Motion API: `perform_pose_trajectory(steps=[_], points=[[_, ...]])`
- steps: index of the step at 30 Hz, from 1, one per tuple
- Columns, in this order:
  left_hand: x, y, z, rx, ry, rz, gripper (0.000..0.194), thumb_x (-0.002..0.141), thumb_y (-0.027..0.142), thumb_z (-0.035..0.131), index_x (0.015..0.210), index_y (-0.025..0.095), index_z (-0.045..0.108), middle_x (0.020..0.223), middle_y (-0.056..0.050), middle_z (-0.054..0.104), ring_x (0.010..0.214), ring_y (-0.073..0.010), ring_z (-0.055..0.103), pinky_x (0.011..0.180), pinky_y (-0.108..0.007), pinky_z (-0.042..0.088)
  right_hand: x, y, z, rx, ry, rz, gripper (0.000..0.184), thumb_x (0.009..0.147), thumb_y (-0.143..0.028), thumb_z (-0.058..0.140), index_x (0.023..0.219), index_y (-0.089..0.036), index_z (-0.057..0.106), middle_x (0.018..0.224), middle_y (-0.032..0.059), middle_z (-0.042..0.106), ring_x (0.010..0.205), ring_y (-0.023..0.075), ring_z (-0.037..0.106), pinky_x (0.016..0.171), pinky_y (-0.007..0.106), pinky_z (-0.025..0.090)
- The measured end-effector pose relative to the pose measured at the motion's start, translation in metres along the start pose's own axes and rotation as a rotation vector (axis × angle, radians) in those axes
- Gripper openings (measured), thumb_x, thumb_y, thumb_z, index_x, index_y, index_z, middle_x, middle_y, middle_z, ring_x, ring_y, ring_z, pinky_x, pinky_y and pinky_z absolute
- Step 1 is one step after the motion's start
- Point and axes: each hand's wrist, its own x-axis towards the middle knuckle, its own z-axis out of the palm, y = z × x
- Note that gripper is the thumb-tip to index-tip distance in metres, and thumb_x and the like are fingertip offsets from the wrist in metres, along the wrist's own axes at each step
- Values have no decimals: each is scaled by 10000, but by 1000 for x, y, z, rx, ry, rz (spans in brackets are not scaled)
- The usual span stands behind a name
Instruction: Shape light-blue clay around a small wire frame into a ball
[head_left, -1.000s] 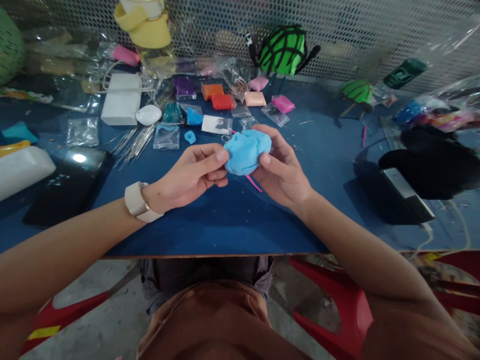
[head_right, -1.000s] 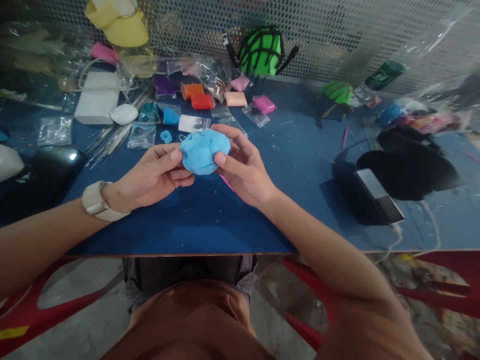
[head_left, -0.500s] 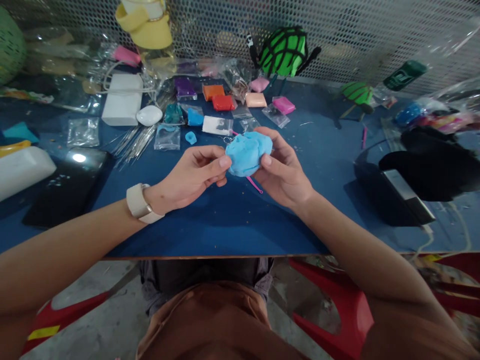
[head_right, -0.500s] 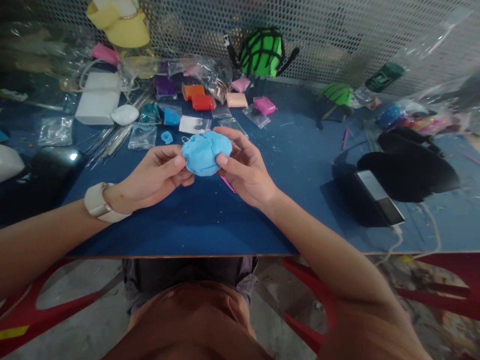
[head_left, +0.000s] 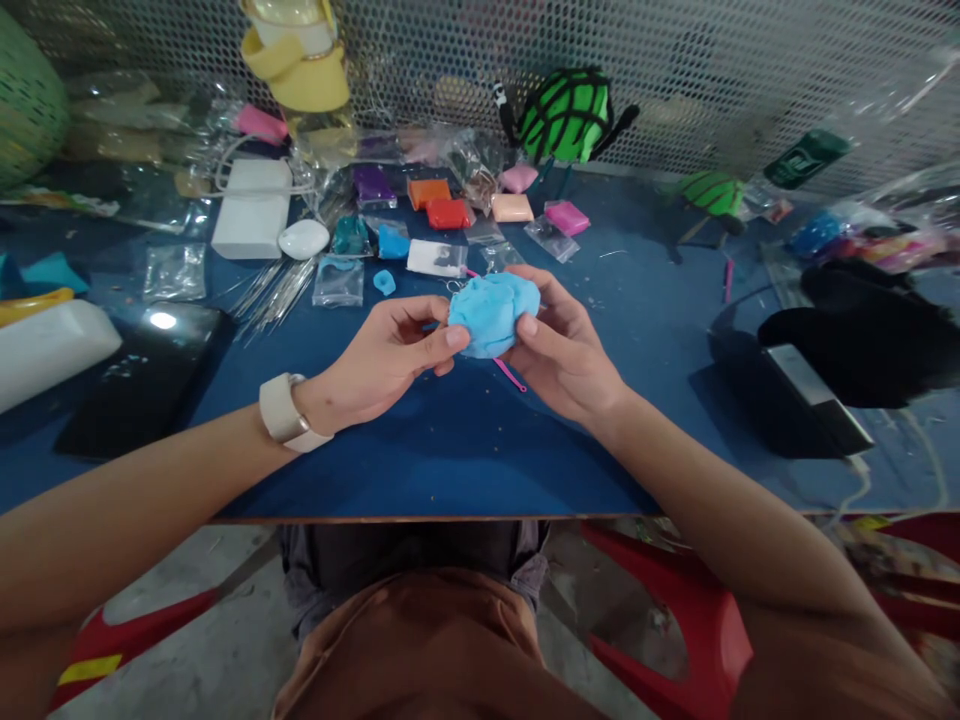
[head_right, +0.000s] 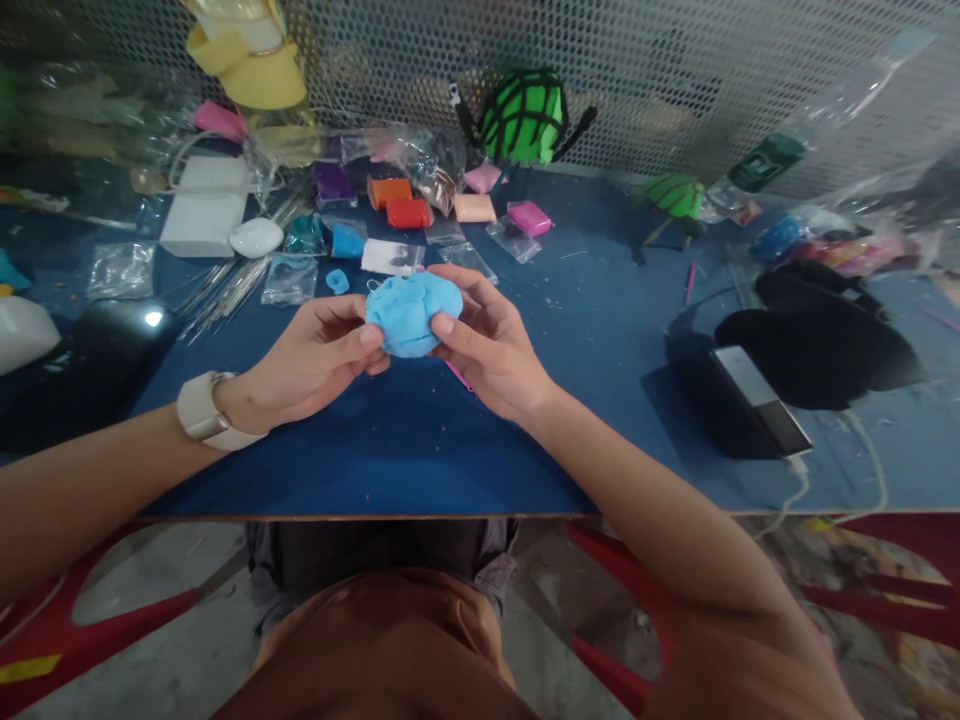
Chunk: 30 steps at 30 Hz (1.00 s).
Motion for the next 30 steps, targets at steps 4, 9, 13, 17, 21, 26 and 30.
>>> perform_pose_trajectory(steps=[4, 9, 13, 17, 21, 26, 30], points=[[-1, 0, 1, -16, 15, -3, 495, 742, 527, 1197, 791, 201, 827, 810, 4, 640, 693, -86, 575, 610, -226, 542, -1, 0, 1, -4, -7, 3, 579, 902, -537, 1052, 1366, -371, 747, 1415, 22, 837, 1299, 293, 849, 1051, 491, 793], [0, 0, -1, -25, -10, 5, 460, 714, 513, 1209, 796, 218, 867, 827, -8, 701, 704, -100, 599, 621, -247, 550, -2, 0, 2, 10, -10, 20, 565, 915, -553, 1040, 1364, -374, 747, 1384, 24, 851, 1357, 318, 839, 1077, 518, 794], [0, 1, -1, -10, -18, 12, 439, 678, 470, 1229, 810, 236, 883, 778, 5, 683, 683, -98, 572, 611, -249, 509, -2, 1, 3, 23, -23, 7, 538, 931, -553, 1033, 1350, -371, 749, 1325, 8, 860, 1241, 288, 869, 1032, 491, 802], [-1, 2, 1, 32, -17, 17, 468, 698, 520, 1213, 786, 238, 850, 743, 7, 668, 675, -112, 557, 604, -269, 494, -2, 1, 2, 15, -26, 8, 532, 950, -561, 1018, 1365, -367, 747, 1328, 9, 852, 1232, 274, 869, 1052, 485, 799], [0, 2, 1, 40, -33, 40, 444, 729, 530, 1197, 781, 243, 863, 734, 5, 672, 681, -118, 554, 623, -281, 501, -2, 1, 1, 20, -42, 24, 540, 953, -566, 1021, 1375, -366, 748, 1383, 18, 856, 1293, 293, 865, 1094, 520, 794], [1, 3, -1, 56, -19, 50, 391, 652, 457, 1235, 842, 280, 941, 830, -5, 723, 772, -140, 604, 730, -311, 571, -2, 1, 3, 72, -47, 50, 537, 962, -583, 1017, 1365, -356, 743, 1354, 20, 888, 1308, 303, 875, 1072, 537, 807], [1, 4, -1, 99, -29, 65, 415, 688, 502, 1214, 779, 261, 889, 790, -3, 690, 759, -153, 600, 743, -341, 582, -2, 2, 4, 77, -49, 88, 559, 950, -584, 1032, 1366, -350, 743, 1334, 22, 899, 1263, 300, 892, 1078, 541, 805]])
